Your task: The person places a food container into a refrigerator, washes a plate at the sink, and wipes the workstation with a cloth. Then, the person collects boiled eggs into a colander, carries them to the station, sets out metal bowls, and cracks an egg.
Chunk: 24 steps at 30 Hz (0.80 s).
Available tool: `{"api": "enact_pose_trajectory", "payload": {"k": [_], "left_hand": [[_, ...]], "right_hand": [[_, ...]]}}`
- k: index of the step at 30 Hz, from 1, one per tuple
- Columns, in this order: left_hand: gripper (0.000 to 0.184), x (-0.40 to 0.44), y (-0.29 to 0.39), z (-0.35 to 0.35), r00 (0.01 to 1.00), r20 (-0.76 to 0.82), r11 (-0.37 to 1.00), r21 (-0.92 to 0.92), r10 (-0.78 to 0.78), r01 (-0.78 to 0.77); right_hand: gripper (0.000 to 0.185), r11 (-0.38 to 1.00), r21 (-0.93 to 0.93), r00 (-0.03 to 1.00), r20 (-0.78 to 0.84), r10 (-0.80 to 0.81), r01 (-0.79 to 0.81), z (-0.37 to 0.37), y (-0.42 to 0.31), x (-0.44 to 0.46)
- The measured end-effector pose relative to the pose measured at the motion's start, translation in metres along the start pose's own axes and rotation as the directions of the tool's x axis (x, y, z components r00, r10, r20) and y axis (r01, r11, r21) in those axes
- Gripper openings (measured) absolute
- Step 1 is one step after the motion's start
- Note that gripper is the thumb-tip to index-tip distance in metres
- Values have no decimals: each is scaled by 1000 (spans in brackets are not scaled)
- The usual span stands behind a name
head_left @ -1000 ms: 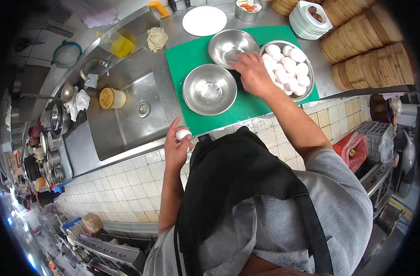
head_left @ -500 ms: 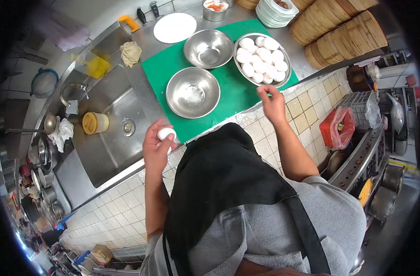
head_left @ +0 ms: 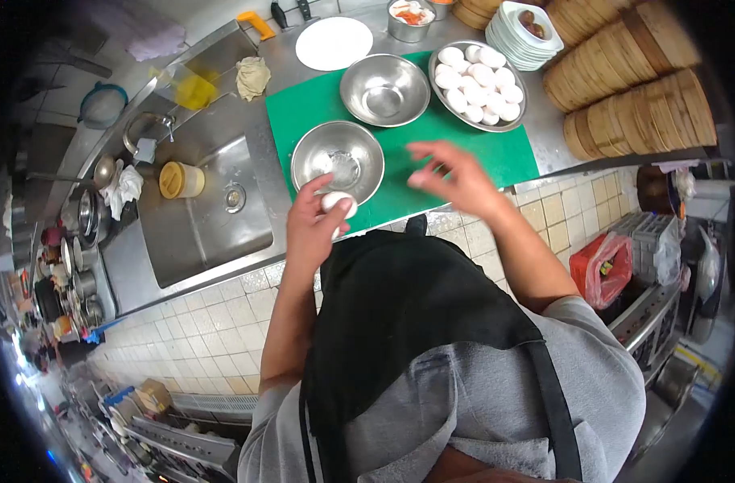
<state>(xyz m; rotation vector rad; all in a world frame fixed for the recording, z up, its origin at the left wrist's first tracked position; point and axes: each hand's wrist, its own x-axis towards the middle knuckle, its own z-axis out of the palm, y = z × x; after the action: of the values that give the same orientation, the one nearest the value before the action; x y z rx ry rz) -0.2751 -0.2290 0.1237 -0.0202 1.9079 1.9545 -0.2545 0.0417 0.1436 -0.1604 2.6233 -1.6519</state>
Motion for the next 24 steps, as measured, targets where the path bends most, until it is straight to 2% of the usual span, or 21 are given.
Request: {"api": "enact_pose_trajectory", "payload": {"k": [2,3,5,6,7,8,9,10,11,12,13,14,15,16,18,19,21,24], "left_hand": [[52,11,2,21,1000,22,999,41,-1,0],[51,14,3,29,998,66,996,85,-11,5],[50,14,10,43,998,60,995,98,-27,21],[49,16,14,45,998,61,994,107,-19,12],[49,19,13,36,997,61,986,160,-55,45],[49,24,9,22,997,60,986,160,-54,44],[48,30,4,7,991,-78,917,393,108,-69],[46,36,-1,-9,941,-172,780,612,292,-130],[46,42,-3,-27,941,-177,784,608,290,-127],[47,48,-5,-46,908,-211,640,764,362,-78],[48,53,-8,-58,871,-224,470,883,437,-9],[48,60,-14,-64,871,-229,474,881,434,-5],[46,68,-20,-68,939,-268,661,748,217,60],[43,72,-19,-70,968,-250,799,580,-11,159],[42,71,-23,-64,974,-220,799,577,-49,170],[41,70,-23,-59,978,-190,796,577,-86,182],[40,65,-22,-51,979,-174,825,536,-102,181],[39,62,-24,-45,979,-171,861,476,-109,179]], "right_hand": [[47,993,110,979,196,-51,30,21,-24,0],[47,993,119,977,205,-52,28,32,-20,6],[46,952,-2,943,143,-302,305,53,-3,11],[46,950,-3,940,146,-307,311,54,0,12],[44,970,186,973,142,-184,156,53,3,14],[42,930,368,986,161,-52,-11,52,4,14],[40,894,432,988,134,71,-122,48,8,14],[40,895,428,987,140,74,-127,43,16,15],[40,910,401,995,14,103,-99,40,27,18],[39,925,371,986,-113,126,-76,39,35,21],[39,926,370,986,-107,128,-80,38,36,23],[40,964,263,979,-178,98,-48,37,37,25],[41,988,151,967,-247,58,-21,38,36,26],[41,989,148,967,-248,59,-22,41,30,28],[40,975,-115,920,-325,-219,191,46,12,30],[40,975,-118,920,-327,-216,187,48,16,31],[41,858,-452,937,-117,-330,246,51,30,32],[40,881,-428,931,-195,-308,202,51,25,29]]}}
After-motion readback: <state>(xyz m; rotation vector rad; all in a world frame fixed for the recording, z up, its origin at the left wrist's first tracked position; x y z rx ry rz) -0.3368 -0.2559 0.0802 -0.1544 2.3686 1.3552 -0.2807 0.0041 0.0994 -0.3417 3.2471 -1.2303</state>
